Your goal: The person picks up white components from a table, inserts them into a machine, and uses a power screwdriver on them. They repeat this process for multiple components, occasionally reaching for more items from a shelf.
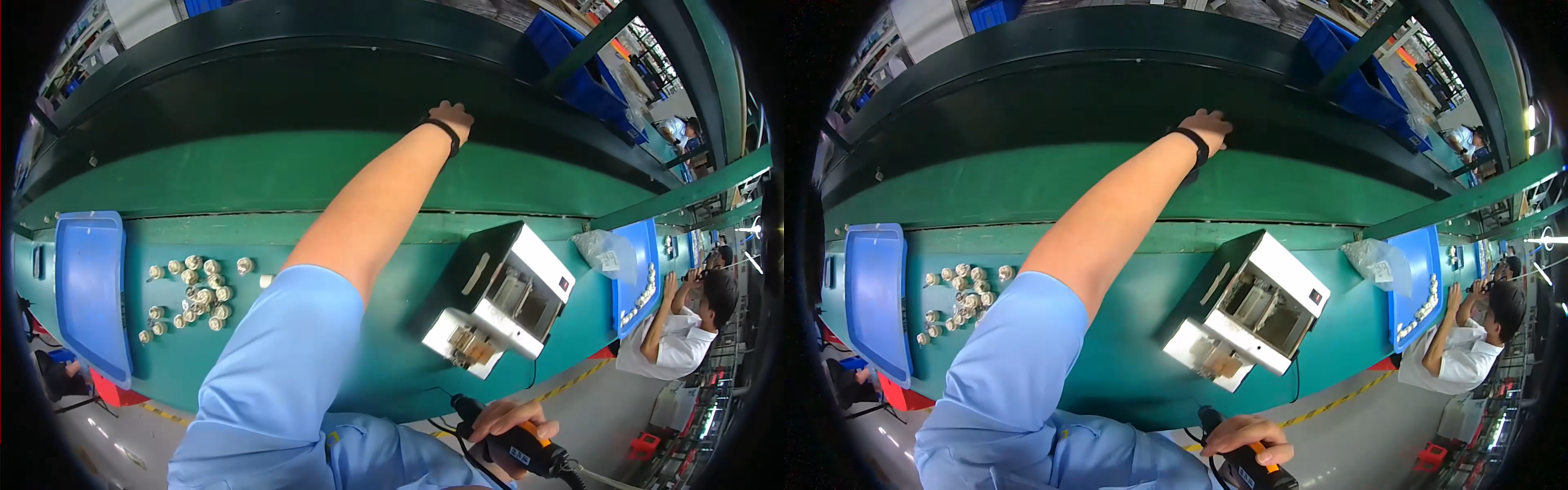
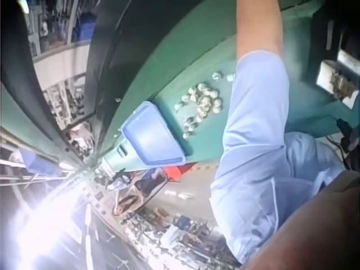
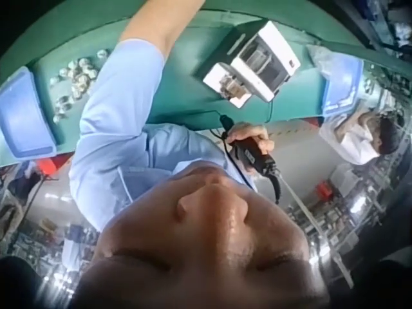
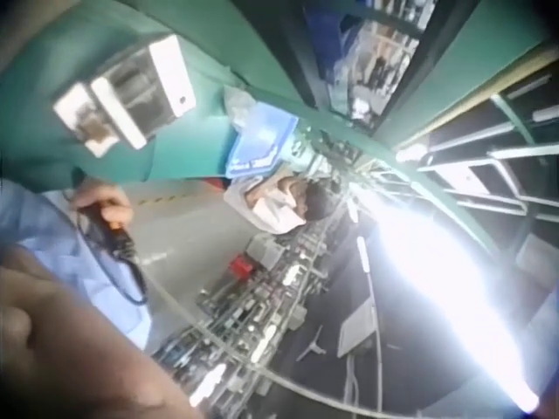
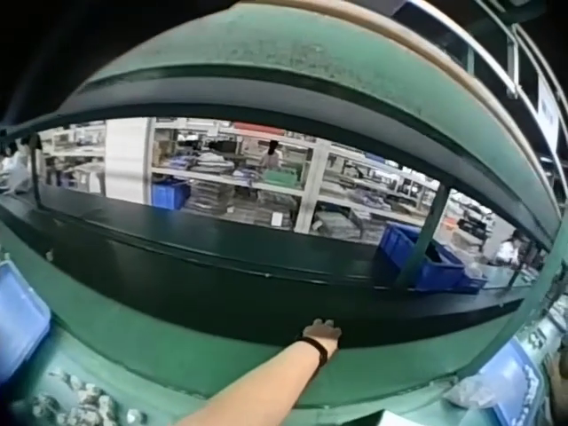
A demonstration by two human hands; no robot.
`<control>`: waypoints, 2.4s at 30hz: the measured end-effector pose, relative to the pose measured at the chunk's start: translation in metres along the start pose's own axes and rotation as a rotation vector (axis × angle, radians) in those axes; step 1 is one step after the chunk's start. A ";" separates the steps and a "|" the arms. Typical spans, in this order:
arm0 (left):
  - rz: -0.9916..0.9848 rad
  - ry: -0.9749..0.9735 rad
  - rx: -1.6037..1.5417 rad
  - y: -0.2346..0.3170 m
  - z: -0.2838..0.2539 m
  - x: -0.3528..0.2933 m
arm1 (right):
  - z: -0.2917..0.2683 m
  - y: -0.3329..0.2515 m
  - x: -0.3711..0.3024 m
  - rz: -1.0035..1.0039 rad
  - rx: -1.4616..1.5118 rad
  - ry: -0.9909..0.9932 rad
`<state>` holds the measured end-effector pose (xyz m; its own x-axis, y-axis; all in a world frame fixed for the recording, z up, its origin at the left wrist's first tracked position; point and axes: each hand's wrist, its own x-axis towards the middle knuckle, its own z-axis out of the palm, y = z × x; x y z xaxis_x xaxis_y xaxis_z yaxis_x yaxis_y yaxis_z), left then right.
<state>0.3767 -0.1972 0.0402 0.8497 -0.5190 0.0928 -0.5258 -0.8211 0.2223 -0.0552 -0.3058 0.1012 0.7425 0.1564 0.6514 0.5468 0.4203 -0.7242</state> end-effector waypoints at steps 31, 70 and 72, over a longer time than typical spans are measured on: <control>-0.145 -0.063 -1.649 0.004 -0.137 -0.416 | 0.101 -0.004 0.025 -0.020 0.101 0.138; 0.073 0.019 -0.742 0.055 -0.039 -0.424 | 0.047 -0.047 0.052 -0.092 -0.318 0.381; 0.146 0.064 -0.658 0.053 -0.037 -0.423 | 0.041 -0.043 0.054 -0.088 -0.335 0.392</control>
<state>-0.0094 -0.0120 0.0490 0.7832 -0.5817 0.2195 -0.5190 -0.4172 0.7460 -0.0542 -0.2785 0.1766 0.7424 -0.2395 0.6257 0.6596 0.0982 -0.7451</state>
